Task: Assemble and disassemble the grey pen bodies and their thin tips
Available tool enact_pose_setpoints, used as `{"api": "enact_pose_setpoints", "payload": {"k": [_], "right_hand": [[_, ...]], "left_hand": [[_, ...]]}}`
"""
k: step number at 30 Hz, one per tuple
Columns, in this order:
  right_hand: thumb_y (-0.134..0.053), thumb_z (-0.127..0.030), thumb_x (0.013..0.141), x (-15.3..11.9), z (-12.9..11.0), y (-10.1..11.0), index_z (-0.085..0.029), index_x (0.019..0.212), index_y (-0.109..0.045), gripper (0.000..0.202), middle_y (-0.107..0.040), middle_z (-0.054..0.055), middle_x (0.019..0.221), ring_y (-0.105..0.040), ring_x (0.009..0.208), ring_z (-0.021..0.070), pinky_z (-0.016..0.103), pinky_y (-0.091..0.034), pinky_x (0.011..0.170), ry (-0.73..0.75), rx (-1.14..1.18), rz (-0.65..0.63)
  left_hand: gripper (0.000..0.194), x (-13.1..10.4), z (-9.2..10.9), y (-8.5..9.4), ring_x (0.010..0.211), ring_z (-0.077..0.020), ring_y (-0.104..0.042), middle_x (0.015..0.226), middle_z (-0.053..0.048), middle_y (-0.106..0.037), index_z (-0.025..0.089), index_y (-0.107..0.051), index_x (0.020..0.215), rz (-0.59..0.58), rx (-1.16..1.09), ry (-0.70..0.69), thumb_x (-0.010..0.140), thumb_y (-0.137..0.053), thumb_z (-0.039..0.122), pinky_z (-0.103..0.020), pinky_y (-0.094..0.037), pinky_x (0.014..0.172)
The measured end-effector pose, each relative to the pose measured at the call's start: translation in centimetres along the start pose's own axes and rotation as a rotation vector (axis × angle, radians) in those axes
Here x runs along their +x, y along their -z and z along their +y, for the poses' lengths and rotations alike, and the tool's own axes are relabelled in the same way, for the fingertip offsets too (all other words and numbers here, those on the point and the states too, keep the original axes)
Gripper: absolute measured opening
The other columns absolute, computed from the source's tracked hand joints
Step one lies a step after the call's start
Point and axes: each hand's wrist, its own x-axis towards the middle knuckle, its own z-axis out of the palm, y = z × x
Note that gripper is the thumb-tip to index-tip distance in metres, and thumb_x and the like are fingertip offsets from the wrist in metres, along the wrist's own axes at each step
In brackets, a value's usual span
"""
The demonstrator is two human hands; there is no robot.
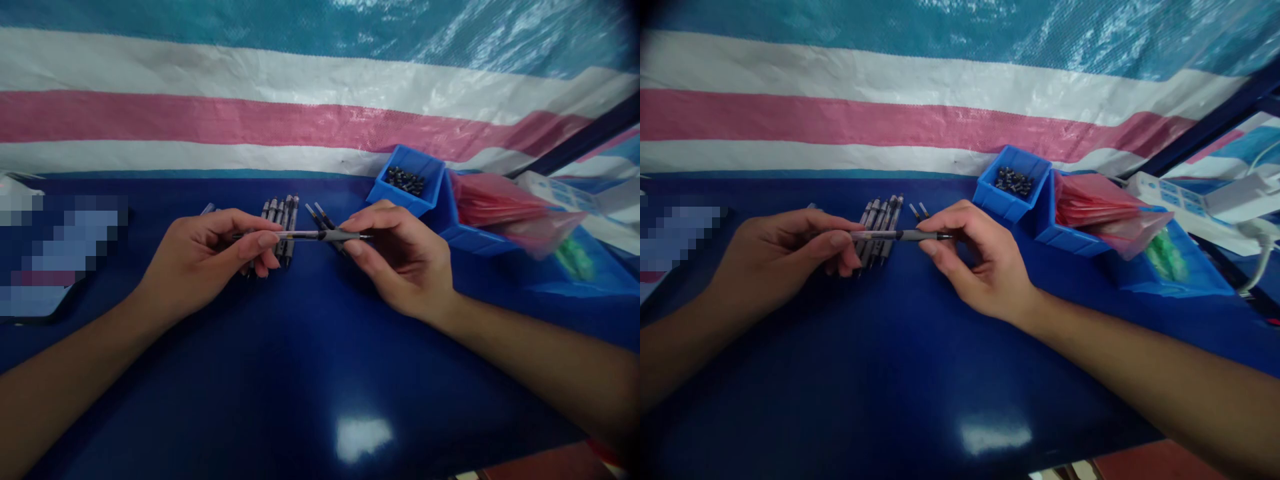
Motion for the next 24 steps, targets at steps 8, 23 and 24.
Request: {"api": "enact_pose_setpoints", "payload": {"k": [8,23,24], "right_hand": [[-0.081,-0.024,0.110,-0.07,0.10,-0.07,-0.031,0.134,-0.081,0.025,-0.083,0.007,0.120,-0.080,0.102,0.0245,0.041,-0.069,0.083,0.012,0.008,-0.007],[-0.093,-0.028,0.102,0.08,0.11,-0.19,-0.033,0.141,-0.077,0.042,-0.080,0.009,0.133,-0.080,0.117,0.0283,0.044,-0.072,0.091,-0.055,0.059,0.032],[-0.089,-0.031,0.106,0.02,-0.01,-0.18,-0.031,0.138,-0.079,0.034,-0.083,0.007,0.123,-0.082,0.108,0.0264,0.043,-0.072,0.088,-0.089,0.060,0.026]], "left_hand": [[0.016,0.13,-0.09,0.10,0.073,-0.0164,-0.081,0.092,-0.004,-0.089,0.032,-0.096,0.114,0.059,-0.040,0.022,0.102,-0.094,0.042,-0.023,-0.068,0.066],[0.022,0.36,-0.58,0.24,0.077,-0.0163,-0.082,0.099,-0.004,-0.091,0.033,-0.095,0.120,0.062,-0.028,0.008,0.101,-0.096,0.045,-0.022,-0.067,0.069],[0.023,0.35,-0.57,0.21,0.077,-0.0164,-0.082,0.100,-0.004,-0.091,0.033,-0.095,0.120,0.055,-0.041,0.005,0.101,-0.096,0.044,-0.022,-0.067,0.068]]}}
